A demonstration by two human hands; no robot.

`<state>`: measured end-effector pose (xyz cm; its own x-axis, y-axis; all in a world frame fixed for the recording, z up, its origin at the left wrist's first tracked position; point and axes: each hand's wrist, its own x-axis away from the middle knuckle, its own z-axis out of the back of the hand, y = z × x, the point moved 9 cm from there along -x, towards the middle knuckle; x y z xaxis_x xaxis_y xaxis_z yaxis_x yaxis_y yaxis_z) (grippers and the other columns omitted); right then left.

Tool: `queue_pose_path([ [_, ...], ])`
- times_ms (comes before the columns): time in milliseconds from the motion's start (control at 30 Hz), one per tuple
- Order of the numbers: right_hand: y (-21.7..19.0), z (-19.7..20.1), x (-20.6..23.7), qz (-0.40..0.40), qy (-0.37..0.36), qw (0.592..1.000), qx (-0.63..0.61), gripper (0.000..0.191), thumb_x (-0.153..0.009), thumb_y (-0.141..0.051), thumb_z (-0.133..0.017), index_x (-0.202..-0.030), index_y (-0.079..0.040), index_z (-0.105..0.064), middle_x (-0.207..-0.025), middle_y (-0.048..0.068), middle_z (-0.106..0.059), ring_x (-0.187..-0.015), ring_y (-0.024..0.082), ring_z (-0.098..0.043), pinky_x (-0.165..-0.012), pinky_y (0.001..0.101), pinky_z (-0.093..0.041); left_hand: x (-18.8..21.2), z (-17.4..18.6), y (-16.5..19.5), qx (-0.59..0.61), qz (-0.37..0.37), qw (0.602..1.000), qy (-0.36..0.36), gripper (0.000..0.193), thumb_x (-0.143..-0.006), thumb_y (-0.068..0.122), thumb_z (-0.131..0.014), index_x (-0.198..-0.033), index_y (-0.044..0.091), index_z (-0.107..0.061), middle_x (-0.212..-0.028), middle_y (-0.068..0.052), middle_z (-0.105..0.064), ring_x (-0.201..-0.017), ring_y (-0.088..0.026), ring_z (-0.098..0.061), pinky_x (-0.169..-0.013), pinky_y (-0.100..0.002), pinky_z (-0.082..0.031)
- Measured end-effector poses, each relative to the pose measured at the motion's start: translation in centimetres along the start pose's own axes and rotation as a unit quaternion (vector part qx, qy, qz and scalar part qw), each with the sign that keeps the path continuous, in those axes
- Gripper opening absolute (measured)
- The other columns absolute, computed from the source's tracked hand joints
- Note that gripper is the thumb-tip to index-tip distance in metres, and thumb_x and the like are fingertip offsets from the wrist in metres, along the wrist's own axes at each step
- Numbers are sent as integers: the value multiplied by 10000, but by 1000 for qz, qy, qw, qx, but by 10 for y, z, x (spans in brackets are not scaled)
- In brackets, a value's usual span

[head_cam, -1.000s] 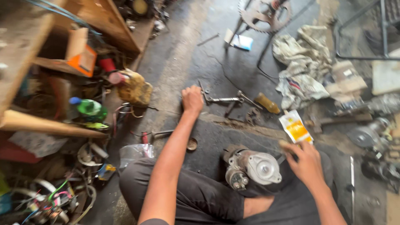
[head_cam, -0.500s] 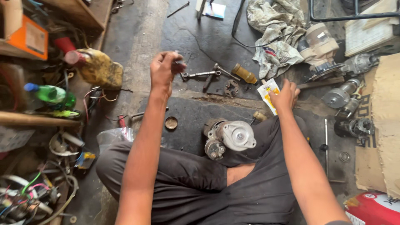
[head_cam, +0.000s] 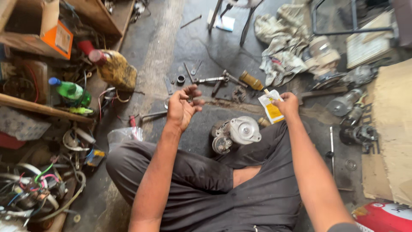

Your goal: The person sits on the workshop floor repairing a starter motor. They fit the end cap onto the armature, tap it into place with a mallet, apply grease from a sachet to the drive assembly, and use a screwdriver to work on the motor components while turning the unit over in their lap.

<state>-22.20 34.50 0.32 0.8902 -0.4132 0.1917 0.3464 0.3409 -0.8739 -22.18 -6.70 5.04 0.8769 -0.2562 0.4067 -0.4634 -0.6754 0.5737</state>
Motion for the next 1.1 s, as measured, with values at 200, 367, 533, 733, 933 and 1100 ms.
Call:
queue_pose_path([
  [200,-123,67,116,327,116,937,45,264,-855,46,-833,-1102,-23,-769,-1098,70,-729,-1023,174,-642,-866,299,-520,38,-64,14,-308,-82,945,-75,391,-973,376,-600,-1019,23,-761,-666,60,-451,-559,-78,-400,-480,-291,-322],
  [367,-217,83,228,468,127,870,88,288,-760,81,-729,-995,-80,-771,-1095,32,-681,-1024,216,-578,-897,310,-488,56,-144,-37,-442,23,877,-188,503,-991,491,-570,-961,55,-818,-620,84,-446,-546,-42,-399,-494,-237,-318],
  [533,-276,60,266,537,85,831,115,328,-647,74,-708,-926,-76,-792,-1084,37,-684,-1088,263,-572,-941,364,-483,79,-186,-32,-326,21,892,-313,369,-1001,322,-712,-1063,-39,-763,-844,28,-662,-751,-51,-581,-651,-241,-466],
  [733,-252,50,252,414,30,901,-126,317,-783,61,-603,-1074,-52,-659,-1242,151,-574,-1195,236,-563,-1035,401,-477,99,-175,-15,-270,-50,914,-300,336,-934,215,-761,-1176,-17,-735,-1020,-54,-777,-910,-92,-701,-813,-266,-570],
  [933,-176,20,213,150,-126,917,-349,199,-947,30,-644,-1127,33,-731,-958,133,-730,-724,181,-652,-606,338,-546,117,-191,7,-408,-250,822,-309,267,-951,242,-776,-1107,28,-745,-923,-25,-668,-857,-124,-626,-752,-302,-508],
  [1100,-165,22,209,170,-82,941,-279,167,-911,45,-720,-1077,40,-716,-952,90,-732,-657,115,-616,-527,271,-498,124,-205,19,-482,-310,765,-293,241,-892,262,-809,-970,43,-744,-825,-66,-610,-732,-192,-620,-677,-322,-480],
])
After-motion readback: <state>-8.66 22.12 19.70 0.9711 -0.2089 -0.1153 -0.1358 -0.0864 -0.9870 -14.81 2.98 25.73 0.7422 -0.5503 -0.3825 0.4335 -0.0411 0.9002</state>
